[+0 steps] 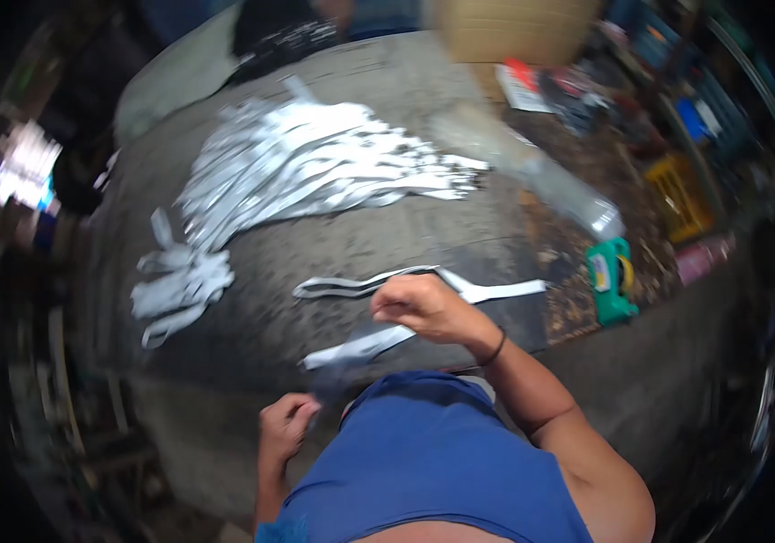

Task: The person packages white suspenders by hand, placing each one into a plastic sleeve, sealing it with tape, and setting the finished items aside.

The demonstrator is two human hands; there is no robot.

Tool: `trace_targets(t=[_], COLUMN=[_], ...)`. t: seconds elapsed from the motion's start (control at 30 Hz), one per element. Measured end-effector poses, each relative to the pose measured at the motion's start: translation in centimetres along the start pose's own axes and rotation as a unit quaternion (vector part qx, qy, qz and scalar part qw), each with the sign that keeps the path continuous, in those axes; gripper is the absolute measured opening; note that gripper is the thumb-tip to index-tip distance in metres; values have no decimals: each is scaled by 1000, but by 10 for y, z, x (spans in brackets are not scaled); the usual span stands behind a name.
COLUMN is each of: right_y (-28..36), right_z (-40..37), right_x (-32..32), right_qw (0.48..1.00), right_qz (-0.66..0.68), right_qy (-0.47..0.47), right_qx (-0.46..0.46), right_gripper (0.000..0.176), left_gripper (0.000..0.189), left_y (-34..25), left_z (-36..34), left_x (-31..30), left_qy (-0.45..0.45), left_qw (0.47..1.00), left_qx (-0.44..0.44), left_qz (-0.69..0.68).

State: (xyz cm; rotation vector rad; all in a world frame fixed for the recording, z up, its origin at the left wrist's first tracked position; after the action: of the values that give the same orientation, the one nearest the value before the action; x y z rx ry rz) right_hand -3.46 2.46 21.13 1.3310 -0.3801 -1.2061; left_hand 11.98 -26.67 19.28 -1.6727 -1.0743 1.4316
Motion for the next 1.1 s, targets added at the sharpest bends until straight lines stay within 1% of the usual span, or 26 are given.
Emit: trace_targets(t=[0.03, 0.1, 0.13, 0.17, 0.2, 0.23, 0.3, 0.37, 0.4, 0.47, 0.5, 0.53, 0.57, 0.6, 0.63, 0.67, 0.7, 0.73, 0.77, 0.8, 0.83, 0.87, 0.9, 0.97, 1.03, 1.1], right_y=[1, 8, 5, 6, 12, 16, 13, 14, 16, 20, 19, 17, 18, 21, 19, 22, 26, 31, 36, 38, 35, 29, 25, 21, 13, 13], right_z=[7, 21, 29, 37, 45, 53, 68, 77, 82, 90, 90, 90, 90, 90, 89, 88, 87, 87, 87, 87, 87, 86, 85, 82, 79, 76], right_x=[13, 31, 37, 39, 39, 38, 37, 41, 44, 53, 61, 74, 86, 97, 108, 116, 122, 125, 124, 122, 119, 116, 112, 103, 97, 97], right_qw=[1000, 998, 999, 995, 991, 985, 984, 982, 981, 978, 977, 976, 973, 966, 962, 961, 961, 959, 963, 964, 965, 966, 967, 971, 981, 982], right_qz=[10, 31, 30, 41, 59, 73, 47, 20, -18, -66, -66, -83, -98, -99, -90, -81, -73, -72, -42, -15, -18, -10, -1, -26, -80, -104], right_qy=[4, 35, 28, 45, 47, 45, 70, 92, 105, 147, 159, 183, 206, 235, 256, 263, 267, 274, 261, 245, 243, 229, 214, 192, 169, 150], right_qx=[-18, 35, 25, 76, 111, 148, 156, 166, 160, 133, 129, 86, 43, 36, 15, 13, 10, 9, 53, 98, 99, 120, 140, 142, 51, 44], right_gripper=[10, 9, 8, 5, 6, 9, 11, 12, 12, 13, 13, 13, 13, 14, 14, 13, 13, 13, 12, 11, 11, 10, 9, 10, 11, 12], left_gripper=[11, 15, 15, 19, 23, 23, 28, 28, 28, 27, 27, 28, 29, 32, 40, 49, 52, 47, 47, 38, 30, 30, 25, 21, 19, 18], left_y=[16, 63, 85, 107, 131, 157, 224, 316, 337, 360, 325, 268, 235, 180, 147, 120, 87, 60, 48, 39, 35, 34, 34, 32, 30, 31], left_z=[-10, -32, -45, -59, -72, -85, -126, -184, -190, -201, -180, -141, -104, -66, -36, -9, 13, 32, 45, 58, 66, 71, 75, 81, 83, 86], left_x=[0, 2, 1, 1, 4, 3, -6, -8, -21, -35, -39, -50, -56, -53, -48, -45, -41, -33, -27, -20, -14, -9, -4, 2, 3, 6], left_qy=[3, 9, -18, -14, -5, -19, 14, 36, 29, 101, 4, -94, -117, -188, -212, -195, -161, -162, -165, -67, 38, 43, 47, 57, 48, 61], left_qw=[1000, 996, 995, 990, 985, 984, 952, 908, 909, 853, 898, 926, 958, 971, 976, 974, 983, 978, 978, 986, 970, 969, 973, 975, 989, 987], left_qx=[-24, -87, -99, -138, -174, -177, -299, -318, -323, -391, -310, -225, -145, -84, -39, 82, 90, 125, 124, 66, 9, 13, -2, -12, -19, -8], left_qz=[-6, -23, -28, -22, -19, -26, 70, 270, 263, 331, 311, 289, 218, 124, 42, 77, 17, -37, -39, -141, -239, -241, -228, -216, -139, -148])
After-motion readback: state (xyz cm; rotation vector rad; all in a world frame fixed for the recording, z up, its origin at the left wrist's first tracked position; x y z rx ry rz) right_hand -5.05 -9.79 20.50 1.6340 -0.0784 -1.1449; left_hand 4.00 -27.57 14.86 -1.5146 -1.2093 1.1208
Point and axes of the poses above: each hand's wrist, its own z-axis towards the middle knuckle, its own x-axis out of the palm, y = z × x, the point moved 1 cm from there along z, towards the middle knuckle, and after that the axes turned 4 degrees about -z, right-handed, at the moved point
